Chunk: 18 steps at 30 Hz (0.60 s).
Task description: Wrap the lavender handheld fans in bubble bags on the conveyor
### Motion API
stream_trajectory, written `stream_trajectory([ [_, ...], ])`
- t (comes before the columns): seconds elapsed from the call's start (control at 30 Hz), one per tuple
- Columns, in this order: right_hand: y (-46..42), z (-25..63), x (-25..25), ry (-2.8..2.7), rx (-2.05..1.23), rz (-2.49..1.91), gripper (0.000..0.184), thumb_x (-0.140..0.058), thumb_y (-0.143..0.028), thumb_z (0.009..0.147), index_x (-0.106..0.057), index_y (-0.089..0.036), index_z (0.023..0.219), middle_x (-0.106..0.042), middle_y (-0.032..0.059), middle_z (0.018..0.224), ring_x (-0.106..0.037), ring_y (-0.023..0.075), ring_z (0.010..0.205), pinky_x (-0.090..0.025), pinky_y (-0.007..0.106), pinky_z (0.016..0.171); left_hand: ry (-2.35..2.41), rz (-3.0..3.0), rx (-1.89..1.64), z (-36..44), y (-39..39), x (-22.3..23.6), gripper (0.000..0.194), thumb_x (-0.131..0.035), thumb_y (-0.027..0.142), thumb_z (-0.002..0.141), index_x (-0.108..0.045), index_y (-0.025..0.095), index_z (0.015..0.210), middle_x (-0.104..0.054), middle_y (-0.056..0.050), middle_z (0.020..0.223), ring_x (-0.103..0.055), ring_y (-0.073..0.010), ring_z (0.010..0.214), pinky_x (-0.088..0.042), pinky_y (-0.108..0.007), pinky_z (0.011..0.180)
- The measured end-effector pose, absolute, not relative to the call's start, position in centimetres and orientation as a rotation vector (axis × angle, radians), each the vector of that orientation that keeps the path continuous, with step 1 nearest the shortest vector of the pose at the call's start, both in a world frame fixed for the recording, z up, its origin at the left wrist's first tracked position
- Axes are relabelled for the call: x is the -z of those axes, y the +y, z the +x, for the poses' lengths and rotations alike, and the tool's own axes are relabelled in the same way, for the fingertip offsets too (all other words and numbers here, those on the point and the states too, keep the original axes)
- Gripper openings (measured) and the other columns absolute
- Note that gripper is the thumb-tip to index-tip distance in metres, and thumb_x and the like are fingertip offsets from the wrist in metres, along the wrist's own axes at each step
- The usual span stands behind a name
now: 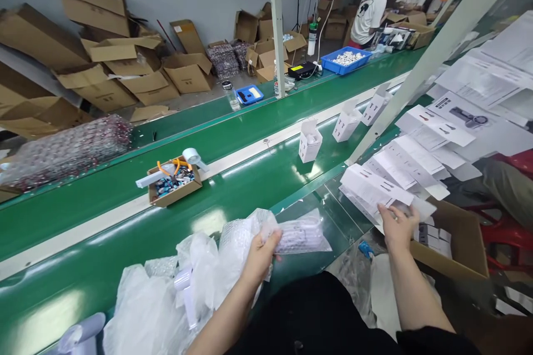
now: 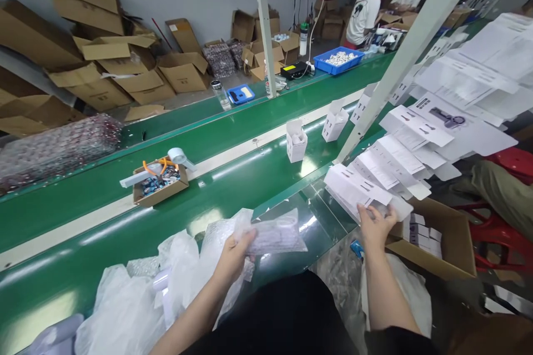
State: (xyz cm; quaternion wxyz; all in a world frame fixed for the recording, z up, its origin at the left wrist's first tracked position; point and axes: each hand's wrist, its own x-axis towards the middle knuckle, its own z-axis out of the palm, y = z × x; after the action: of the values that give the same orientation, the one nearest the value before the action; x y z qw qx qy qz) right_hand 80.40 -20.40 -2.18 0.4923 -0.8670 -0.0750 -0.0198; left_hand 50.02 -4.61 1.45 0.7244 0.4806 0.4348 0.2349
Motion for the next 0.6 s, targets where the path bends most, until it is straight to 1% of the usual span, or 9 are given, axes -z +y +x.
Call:
stream_trajectory([
  [0.07,-20.2,78.4,0.8,-0.558,0.129,-2.121,0.026,-0.068,-0.040,0.068,-0.064,-0.015,0.074,-0.029,0.0139,0.136,-0.035,0.0323,0.125,-0.031,0.045,0.106,0.982,0.931,-0.627,48.6,-3.7,-2.3,0.036,-0.071,0.045,0.069,-0.058,0.012,0.074,-0.051,0.003,0.059,-0.046,-0.0069,0.046,-0.036,-0.016,0.033],
  [0.13,-19.3,75.6,0.1,-1.032,0.093,-2.044,0.016,-0.066,-0.033,0.071,-0.066,-0.018,0.071,-0.038,0.0136,0.126,-0.042,0.0318,0.119,-0.036,0.047,0.102,0.964,0.839,-0.710,47.5,-2.9,-3.2,0.037,-0.075,0.043,0.065,-0.058,0.012,0.074,-0.049,0.004,0.058,-0.043,-0.0055,0.043,-0.032,-0.015,0.030],
  [0.2,-17.7,72.4,0.5,-1.369,-0.074,-1.933,0.011,-0.064,-0.031,0.073,-0.068,-0.020,0.075,-0.045,0.0129,0.115,-0.047,0.0311,0.112,-0.041,0.049,0.097,0.922,0.785,-0.747,46.9,-2.3,-4.1,0.039,-0.077,0.042,0.061,-0.058,0.012,0.076,-0.051,0.004,0.058,-0.043,-0.0050,0.042,-0.031,-0.015,0.030],
  [0.23,-16.8,70.9,1.0,-1.489,-0.170,-1.882,0.013,-0.063,-0.031,0.074,-0.068,-0.022,0.081,-0.047,0.0126,0.112,-0.047,0.0313,0.111,-0.042,0.050,0.096,0.891,0.784,-0.742,46.8,-2.2,-4.6,0.040,-0.078,0.040,0.061,-0.059,0.011,0.079,-0.053,0.003,0.060,-0.045,-0.0057,0.043,-0.033,-0.015,0.032],
  [0.3,-15.3,68.5,2.5,-1.645,-0.312,-1.790,0.026,-0.061,-0.032,0.076,-0.065,-0.023,0.100,-0.049,0.0121,0.114,-0.045,0.0318,0.115,-0.041,0.051,0.098,0.837,0.857,-0.695,46.9,-2.1,-5.3,0.041,-0.078,0.037,0.061,-0.060,0.010,0.085,-0.059,-0.001,0.069,-0.052,-0.0085,0.051,-0.039,-0.017,0.038],
  [0.37,-14.3,67.4,4.1,-1.688,-0.343,-1.743,0.038,-0.061,-0.035,0.078,-0.057,-0.023,0.114,-0.046,0.0127,0.119,-0.042,0.0310,0.119,-0.039,0.050,0.100,0.848,1.033,-0.622,46.9,-2.2,-5.9,0.039,-0.076,0.035,0.064,-0.061,0.009,0.089,-0.062,-0.004,0.074,-0.056,-0.0116,0.057,-0.043,-0.020,0.044],
  [0.43,-13.5,67.5,5.2,-1.651,-0.301,-1.750,0.042,-0.063,-0.039,0.077,-0.055,-0.020,0.113,-0.043,0.0143,0.117,-0.044,0.0302,0.117,-0.041,0.048,0.100,0.951,1.286,-0.576,46.7,-2.3,-6.5,0.036,-0.073,0.035,0.067,-0.061,0.010,0.090,-0.063,-0.004,0.074,-0.056,-0.0138,0.060,-0.045,-0.023,0.050],
  [0.5,-12.7,68.2,5.6,-1.611,-0.262,-1.756,0.044,-0.067,-0.043,0.073,-0.057,-0.017,0.106,-0.040,0.0152,0.116,-0.047,0.0298,0.113,-0.043,0.047,0.098,1.037,1.607,-0.578,46.3,-2.5,-7.2,0.030,-0.069,0.034,0.072,-0.061,0.014,0.093,-0.064,-0.004,0.079,-0.058,-0.0166,0.069,-0.048,-0.028,0.062],
  [0.6,-11.4,69.0,4.7,-1.619,-0.294,-1.680,0.043,-0.069,-0.044,0.070,-0.059,-0.017,0.102,-0.031,0.0163,0.128,-0.045,0.0301,0.116,-0.041,0.047,0.101,0.931,2.143,-0.540,45.9,-2.8,-8.3,0.022,-0.060,0.024,0.078,-0.061,0.018,0.100,-0.064,-0.005,0.094,-0.057,-0.0196,0.087,-0.045,-0.032,0.080],
])
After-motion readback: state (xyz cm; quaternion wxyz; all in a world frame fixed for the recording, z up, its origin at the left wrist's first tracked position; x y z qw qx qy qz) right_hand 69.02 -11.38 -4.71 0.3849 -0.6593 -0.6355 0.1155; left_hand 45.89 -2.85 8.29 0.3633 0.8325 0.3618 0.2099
